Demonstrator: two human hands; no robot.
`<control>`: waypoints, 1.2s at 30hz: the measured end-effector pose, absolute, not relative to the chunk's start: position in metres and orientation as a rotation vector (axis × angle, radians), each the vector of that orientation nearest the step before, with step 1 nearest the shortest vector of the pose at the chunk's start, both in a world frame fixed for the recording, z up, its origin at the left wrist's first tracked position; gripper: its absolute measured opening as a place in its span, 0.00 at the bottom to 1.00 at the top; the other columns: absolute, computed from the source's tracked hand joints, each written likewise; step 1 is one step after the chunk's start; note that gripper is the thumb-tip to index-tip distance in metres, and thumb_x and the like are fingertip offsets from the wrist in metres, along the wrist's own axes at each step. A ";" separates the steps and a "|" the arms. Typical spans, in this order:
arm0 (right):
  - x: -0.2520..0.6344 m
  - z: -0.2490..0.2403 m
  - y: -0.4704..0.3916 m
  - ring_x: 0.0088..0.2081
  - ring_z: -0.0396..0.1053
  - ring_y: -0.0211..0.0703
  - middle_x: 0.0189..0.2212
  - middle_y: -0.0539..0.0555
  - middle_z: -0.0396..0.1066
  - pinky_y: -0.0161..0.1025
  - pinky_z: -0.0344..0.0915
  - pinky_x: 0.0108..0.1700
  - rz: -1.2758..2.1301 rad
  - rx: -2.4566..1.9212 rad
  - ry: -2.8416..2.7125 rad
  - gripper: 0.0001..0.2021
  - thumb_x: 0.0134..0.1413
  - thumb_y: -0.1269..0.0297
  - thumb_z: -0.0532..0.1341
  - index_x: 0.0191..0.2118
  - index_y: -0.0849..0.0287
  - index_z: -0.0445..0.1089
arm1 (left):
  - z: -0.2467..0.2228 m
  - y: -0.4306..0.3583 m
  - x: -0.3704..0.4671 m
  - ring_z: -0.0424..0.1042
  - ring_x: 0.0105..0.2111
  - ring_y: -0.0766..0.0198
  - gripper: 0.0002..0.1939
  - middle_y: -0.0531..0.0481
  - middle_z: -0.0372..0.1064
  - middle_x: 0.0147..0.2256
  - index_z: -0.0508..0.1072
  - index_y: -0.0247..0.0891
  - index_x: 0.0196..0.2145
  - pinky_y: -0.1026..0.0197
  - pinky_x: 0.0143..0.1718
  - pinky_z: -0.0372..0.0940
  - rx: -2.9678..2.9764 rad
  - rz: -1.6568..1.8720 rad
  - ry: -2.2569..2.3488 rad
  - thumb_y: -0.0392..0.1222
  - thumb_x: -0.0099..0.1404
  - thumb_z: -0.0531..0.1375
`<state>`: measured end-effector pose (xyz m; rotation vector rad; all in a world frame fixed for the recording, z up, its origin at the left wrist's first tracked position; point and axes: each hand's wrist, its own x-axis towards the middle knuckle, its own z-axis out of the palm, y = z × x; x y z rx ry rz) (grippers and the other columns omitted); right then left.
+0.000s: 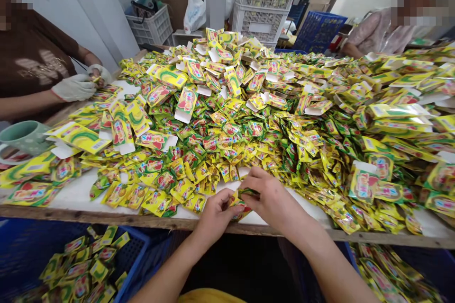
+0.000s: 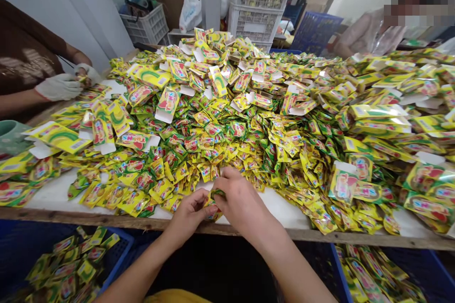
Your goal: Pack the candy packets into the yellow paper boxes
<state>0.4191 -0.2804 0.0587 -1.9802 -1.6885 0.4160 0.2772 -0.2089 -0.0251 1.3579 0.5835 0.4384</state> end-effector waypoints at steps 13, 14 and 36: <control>0.424 0.037 -0.300 0.49 0.64 0.50 0.45 0.58 0.69 0.48 0.63 0.48 0.403 -1.801 -1.786 0.11 0.59 0.73 0.57 0.34 0.55 0.77 | -0.026 -0.204 0.269 0.69 0.41 0.59 0.17 0.49 0.74 0.40 0.74 0.38 0.44 0.61 0.44 0.62 1.167 0.422 0.546 0.43 0.56 0.67; 0.421 0.034 -0.303 0.50 0.64 0.49 0.46 0.58 0.68 0.47 0.63 0.50 0.438 -1.792 -1.763 0.12 0.60 0.73 0.56 0.38 0.54 0.77 | -0.027 -0.203 0.268 0.69 0.42 0.59 0.17 0.49 0.74 0.40 0.74 0.38 0.44 0.61 0.45 0.62 1.178 0.412 0.534 0.42 0.56 0.66; 0.399 0.002 -0.295 0.20 0.61 0.32 0.29 0.52 0.71 0.32 0.61 0.19 0.877 -1.502 -0.696 0.11 0.49 0.57 0.66 0.37 0.55 0.79 | -0.007 -0.190 0.266 0.75 0.40 0.55 0.12 0.46 0.79 0.39 0.80 0.38 0.39 0.56 0.46 0.68 1.260 0.523 0.737 0.43 0.56 0.66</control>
